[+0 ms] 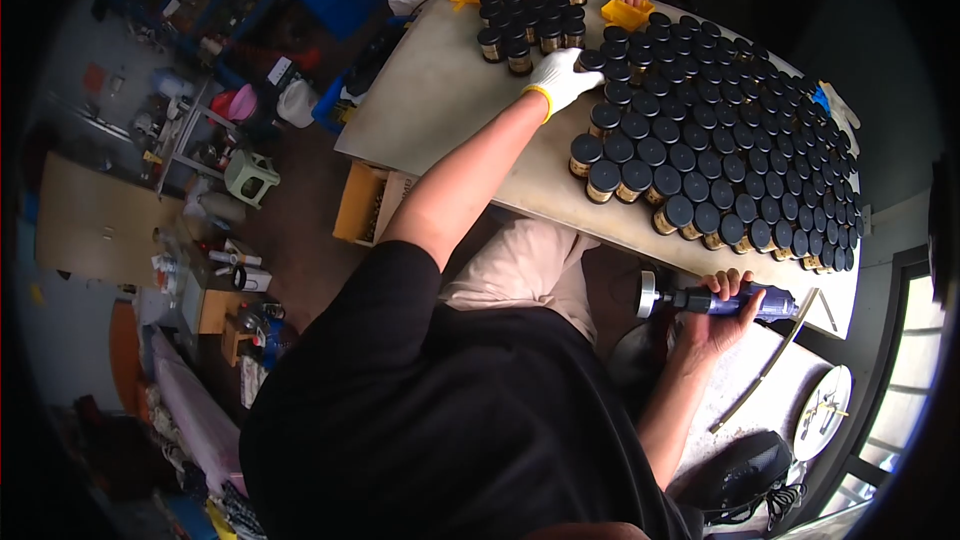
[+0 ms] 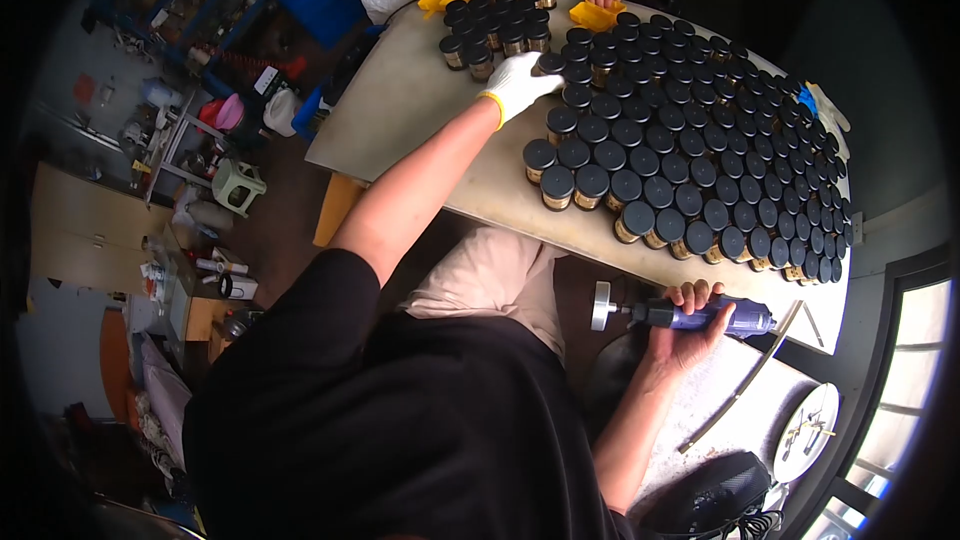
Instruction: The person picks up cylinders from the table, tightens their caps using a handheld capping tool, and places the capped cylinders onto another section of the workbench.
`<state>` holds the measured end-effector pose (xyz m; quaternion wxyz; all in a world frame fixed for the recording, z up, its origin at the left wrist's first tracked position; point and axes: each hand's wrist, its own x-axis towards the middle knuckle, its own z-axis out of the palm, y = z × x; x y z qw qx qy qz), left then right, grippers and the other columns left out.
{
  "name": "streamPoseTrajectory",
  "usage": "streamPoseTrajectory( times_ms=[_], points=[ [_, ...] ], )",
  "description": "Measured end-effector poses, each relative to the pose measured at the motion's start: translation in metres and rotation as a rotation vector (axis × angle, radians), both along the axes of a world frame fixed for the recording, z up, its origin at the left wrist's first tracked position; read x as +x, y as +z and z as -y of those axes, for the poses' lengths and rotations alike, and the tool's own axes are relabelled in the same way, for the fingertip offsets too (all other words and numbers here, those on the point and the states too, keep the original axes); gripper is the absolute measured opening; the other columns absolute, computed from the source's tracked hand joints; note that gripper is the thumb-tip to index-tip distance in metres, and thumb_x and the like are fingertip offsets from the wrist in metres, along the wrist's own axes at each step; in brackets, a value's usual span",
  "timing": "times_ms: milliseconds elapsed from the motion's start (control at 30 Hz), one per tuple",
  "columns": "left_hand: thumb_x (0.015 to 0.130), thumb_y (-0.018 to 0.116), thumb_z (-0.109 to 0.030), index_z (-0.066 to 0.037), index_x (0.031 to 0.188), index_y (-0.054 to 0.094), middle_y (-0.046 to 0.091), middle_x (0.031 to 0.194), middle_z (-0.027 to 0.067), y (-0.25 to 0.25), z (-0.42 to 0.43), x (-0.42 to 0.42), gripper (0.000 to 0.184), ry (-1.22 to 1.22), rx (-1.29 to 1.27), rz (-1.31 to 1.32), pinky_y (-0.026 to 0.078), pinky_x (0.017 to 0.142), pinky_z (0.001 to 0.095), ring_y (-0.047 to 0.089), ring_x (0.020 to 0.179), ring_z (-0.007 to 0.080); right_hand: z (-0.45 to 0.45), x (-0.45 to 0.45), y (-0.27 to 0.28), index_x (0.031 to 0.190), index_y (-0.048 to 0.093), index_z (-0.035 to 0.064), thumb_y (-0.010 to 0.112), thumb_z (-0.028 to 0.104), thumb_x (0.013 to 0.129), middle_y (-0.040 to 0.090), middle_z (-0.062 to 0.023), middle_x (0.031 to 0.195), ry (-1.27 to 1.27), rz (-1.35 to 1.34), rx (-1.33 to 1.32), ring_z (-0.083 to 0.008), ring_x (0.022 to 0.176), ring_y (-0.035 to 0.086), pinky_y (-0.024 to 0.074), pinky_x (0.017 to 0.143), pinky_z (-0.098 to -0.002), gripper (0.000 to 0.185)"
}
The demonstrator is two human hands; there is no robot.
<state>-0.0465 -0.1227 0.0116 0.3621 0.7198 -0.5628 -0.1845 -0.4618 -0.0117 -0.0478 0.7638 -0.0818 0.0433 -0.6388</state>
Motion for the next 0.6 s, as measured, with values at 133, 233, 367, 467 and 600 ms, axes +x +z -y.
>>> streamPoseTrajectory(
  times_ms=[133, 233, 367, 467, 600],
  points=[
    [0.081, 0.081, -0.039, 0.001, 0.129, 0.061, 0.071, 0.118, 0.0077, -0.007, -0.012, -0.003, 0.065, 0.168, -0.093, -0.276, 0.049, 0.095, 0.0348, 0.065, 0.108, 0.0233, -0.003, 0.002, 0.005, 0.114, 0.056, 0.002, 0.061, 0.033, 0.1, 0.045, -0.004, 0.08, 0.0, 0.012, 0.003, -0.0145, 0.07, 0.043, 0.0405, 0.073, -0.0316, 0.035],
    [0.089, 0.076, -0.032, -0.007, 0.113, 0.068, 0.07, 0.099, 0.0033, -0.003, -0.066, 0.0, 0.035, 0.067, -0.238, -0.818, 0.047, 0.066, 0.0247, 0.066, 0.087, 0.0123, -0.003, 0.002, 0.006, 0.111, 0.055, 0.0039, 0.062, 0.034, 0.099, 0.044, -0.0037, 0.08, -0.005, 0.062, -0.007, -0.0142, 0.069, 0.042, 0.0402, 0.073, -0.0318, 0.033],
    [0.099, 0.06, -0.024, -0.002, 0.115, 0.061, 0.065, 0.081, 0.005, 0.015, -0.174, -0.051, 0.027, -0.076, -0.005, -1.23, 0.041, 0.052, 0.0204, 0.063, 0.069, 0.0114, -0.001, 0.001, 0.004, 0.112, 0.055, 0.004, 0.063, 0.035, 0.098, 0.043, -0.0032, 0.079, -0.014, 0.079, -0.004, -0.0144, 0.068, 0.042, 0.0399, 0.072, -0.0317, 0.035],
    [0.097, 0.061, -0.017, -0.003, 0.111, 0.061, 0.062, 0.077, 0.0021, -0.005, -0.219, -0.1, 0.02, -0.231, 0.399, -1.271, 0.042, 0.052, 0.0195, 0.057, 0.063, 0.008, 0.0, 0.004, 0.001, 0.112, 0.055, 0.0033, 0.063, 0.035, 0.098, 0.042, -0.0032, 0.08, -0.016, 0.098, 0.028, -0.014, 0.068, 0.041, 0.0397, 0.072, -0.0313, 0.036],
    [0.094, 0.069, -0.02, -0.004, 0.099, 0.061, 0.061, 0.078, -0.0018, 0.015, -0.221, -0.171, 0.018, -0.48, 0.543, -0.799, 0.047, 0.058, 0.0233, 0.056, 0.063, 0.006, -0.002, 0.007, 0.002, 0.11, 0.055, 0.0023, 0.064, 0.034, 0.097, 0.042, -0.0035, 0.081, 0.028, 0.159, 0.026, -0.0139, 0.07, 0.041, 0.0397, 0.074, -0.0311, 0.035]
  ],
)
